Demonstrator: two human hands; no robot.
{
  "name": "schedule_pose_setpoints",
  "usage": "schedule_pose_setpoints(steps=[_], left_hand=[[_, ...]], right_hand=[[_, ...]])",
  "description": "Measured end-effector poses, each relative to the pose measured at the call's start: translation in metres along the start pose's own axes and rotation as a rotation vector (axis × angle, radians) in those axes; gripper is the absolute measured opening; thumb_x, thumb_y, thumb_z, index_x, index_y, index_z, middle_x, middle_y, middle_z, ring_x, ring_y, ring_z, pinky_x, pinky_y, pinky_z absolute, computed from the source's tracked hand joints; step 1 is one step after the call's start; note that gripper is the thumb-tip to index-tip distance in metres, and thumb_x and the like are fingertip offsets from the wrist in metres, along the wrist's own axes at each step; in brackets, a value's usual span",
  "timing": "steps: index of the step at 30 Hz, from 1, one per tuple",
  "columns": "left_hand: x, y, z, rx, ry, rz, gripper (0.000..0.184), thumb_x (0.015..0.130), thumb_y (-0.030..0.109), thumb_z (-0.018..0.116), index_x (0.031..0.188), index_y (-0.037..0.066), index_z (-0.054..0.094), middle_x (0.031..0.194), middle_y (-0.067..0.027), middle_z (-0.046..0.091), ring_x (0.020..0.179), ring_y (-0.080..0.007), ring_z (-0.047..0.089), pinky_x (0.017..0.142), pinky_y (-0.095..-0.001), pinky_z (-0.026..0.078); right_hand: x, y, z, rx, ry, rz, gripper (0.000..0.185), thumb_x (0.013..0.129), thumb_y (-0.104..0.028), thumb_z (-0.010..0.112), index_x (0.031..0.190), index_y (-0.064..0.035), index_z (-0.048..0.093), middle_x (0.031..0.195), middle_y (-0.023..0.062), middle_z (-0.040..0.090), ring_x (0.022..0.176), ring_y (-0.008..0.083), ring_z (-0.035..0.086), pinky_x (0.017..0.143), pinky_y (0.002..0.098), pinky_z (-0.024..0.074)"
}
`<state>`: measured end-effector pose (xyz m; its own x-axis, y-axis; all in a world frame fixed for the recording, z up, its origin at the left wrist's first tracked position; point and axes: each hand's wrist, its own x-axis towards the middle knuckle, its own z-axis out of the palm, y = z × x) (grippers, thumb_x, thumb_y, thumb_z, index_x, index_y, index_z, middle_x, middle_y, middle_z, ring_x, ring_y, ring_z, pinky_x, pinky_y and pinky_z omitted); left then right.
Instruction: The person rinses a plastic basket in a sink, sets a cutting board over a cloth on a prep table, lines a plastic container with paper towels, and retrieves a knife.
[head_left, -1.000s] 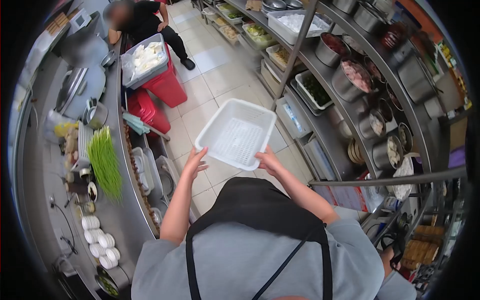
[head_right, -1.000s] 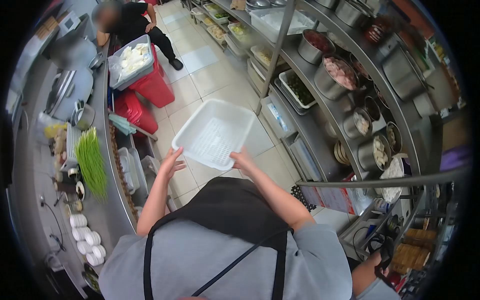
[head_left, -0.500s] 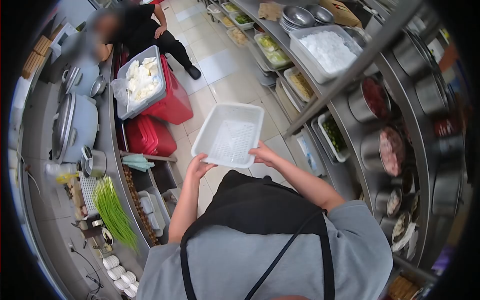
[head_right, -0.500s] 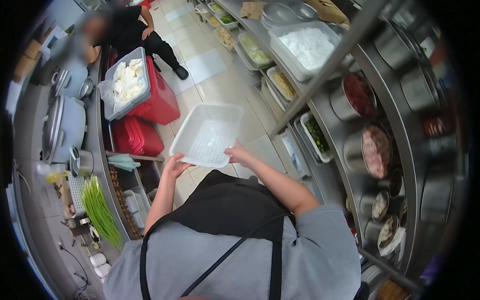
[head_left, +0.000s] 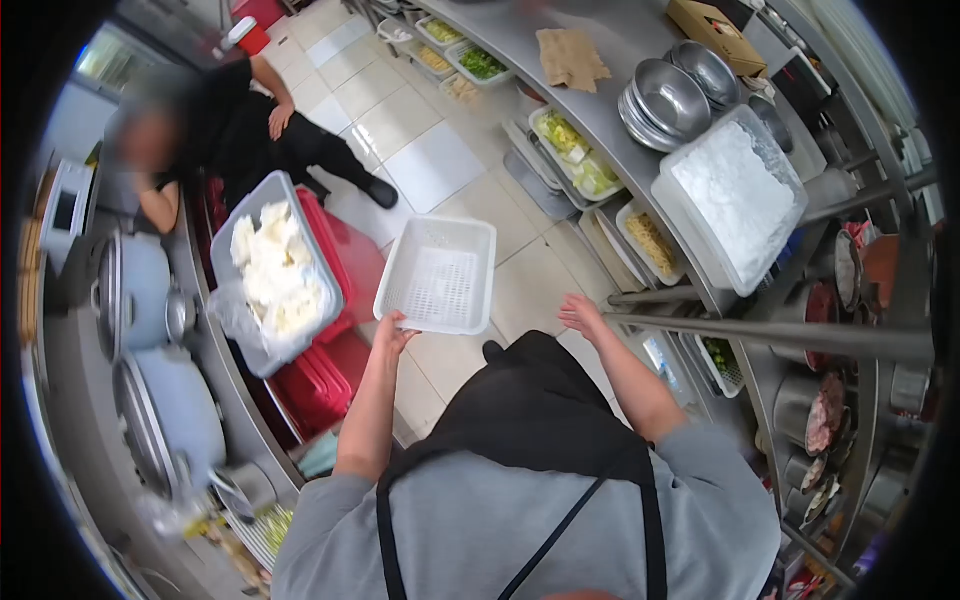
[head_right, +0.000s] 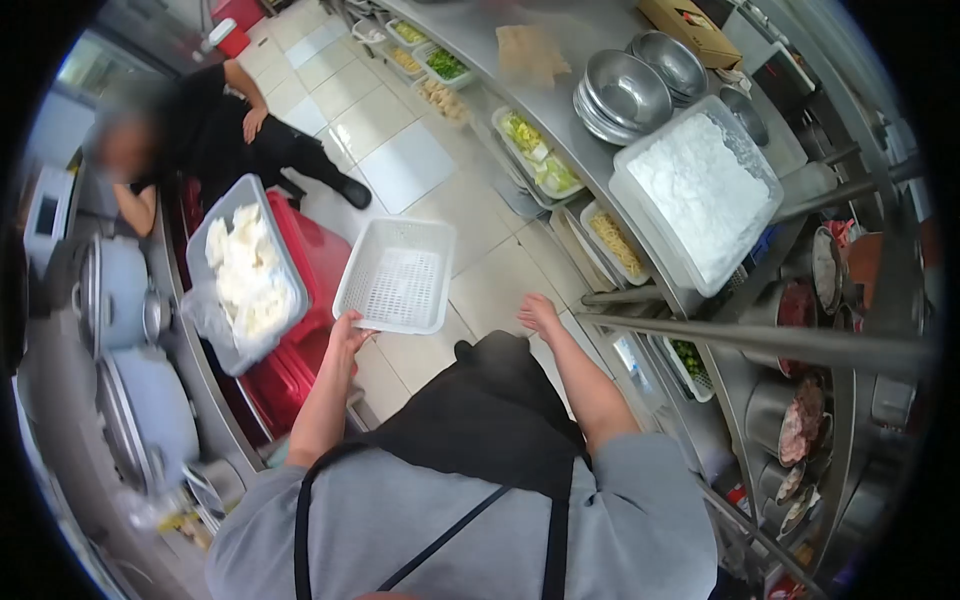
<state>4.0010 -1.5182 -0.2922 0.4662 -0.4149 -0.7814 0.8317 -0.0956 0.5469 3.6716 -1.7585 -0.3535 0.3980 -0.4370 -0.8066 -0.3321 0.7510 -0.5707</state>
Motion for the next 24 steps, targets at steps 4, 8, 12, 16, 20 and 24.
schedule_pose_setpoints(steps=[4,8,12,16,20,24], left_hand=[[0.117,0.052,0.034,0.053,0.037,-0.021,0.058,0.063,0.002,0.043,0.118,-0.004,0.027,0.11,-0.024,0.039,0.095,-0.0436,0.046,0.065,-0.0526,0.05],[0.195,0.09,0.073,0.018,0.03,-0.059,0.058,0.062,0.001,0.043,0.118,-0.003,0.027,0.112,-0.0244,0.037,0.099,-0.044,0.043,0.072,-0.0548,0.047],[0.233,0.112,0.108,-0.076,0.037,-0.078,0.059,0.064,0.001,0.043,0.119,-0.004,0.023,0.115,-0.024,0.033,0.102,-0.0439,0.041,0.08,-0.0563,0.043],[0.27,0.132,0.126,-0.09,0.108,-0.181,0.06,0.063,-0.001,0.044,0.119,-0.004,0.023,0.113,-0.0221,0.037,0.102,-0.0404,0.043,0.085,-0.0499,0.042],[0.321,0.152,0.131,0.037,0.074,-0.138,0.059,0.063,0.0,0.045,0.119,-0.003,0.027,0.114,-0.0188,0.039,0.103,-0.0367,0.044,0.085,-0.0482,0.043],[0.35,0.171,0.129,0.151,0.022,-0.149,0.06,0.064,0.0,0.045,0.121,-0.002,0.027,0.115,-0.018,0.04,0.102,-0.0338,0.046,0.081,-0.0456,0.047]], right_hand=[[0.08,0.003,-0.012,0.003,0.165,0.05,0.035,0.079,-0.03,0.051,0.107,-0.0088,0.048,0.085,0.0069,0.055,0.073,0.0187,0.057,0.062,0.0306,0.0465],[0.174,-0.007,0.011,-0.456,0.152,0.083,0.027,0.075,-0.027,0.053,0.092,-0.0078,0.057,0.073,0.0062,0.057,0.07,0.0161,0.057,0.061,0.0298,0.0466],[0.24,-0.06,0.08,-0.865,0.165,-0.117,0.04,0.07,-0.027,0.058,0.102,-0.0034,0.055,0.093,0.0174,0.057,0.089,0.0296,0.055,0.078,0.0355,0.0439],[0.32,-0.14,0.121,-0.944,0.393,-0.175,0.047,0.073,-0.021,0.053,0.114,0.0002,0.044,0.116,0.0201,0.045,0.109,0.0314,0.042,0.09,0.0372,0.0364],[0.426,-0.186,0.107,-0.897,0.768,-0.371,0.047,0.074,-0.018,0.053,0.116,0.0015,0.042,0.119,0.0234,0.041,0.111,0.0364,0.038,0.094,0.0404,0.0312],[0.489,-0.197,0.077,-0.909,0.911,-0.248,0.044,0.074,-0.017,0.051,0.116,-0.0035,0.042,0.119,0.0205,0.042,0.111,0.035,0.039,0.092,0.0455,0.0303]])
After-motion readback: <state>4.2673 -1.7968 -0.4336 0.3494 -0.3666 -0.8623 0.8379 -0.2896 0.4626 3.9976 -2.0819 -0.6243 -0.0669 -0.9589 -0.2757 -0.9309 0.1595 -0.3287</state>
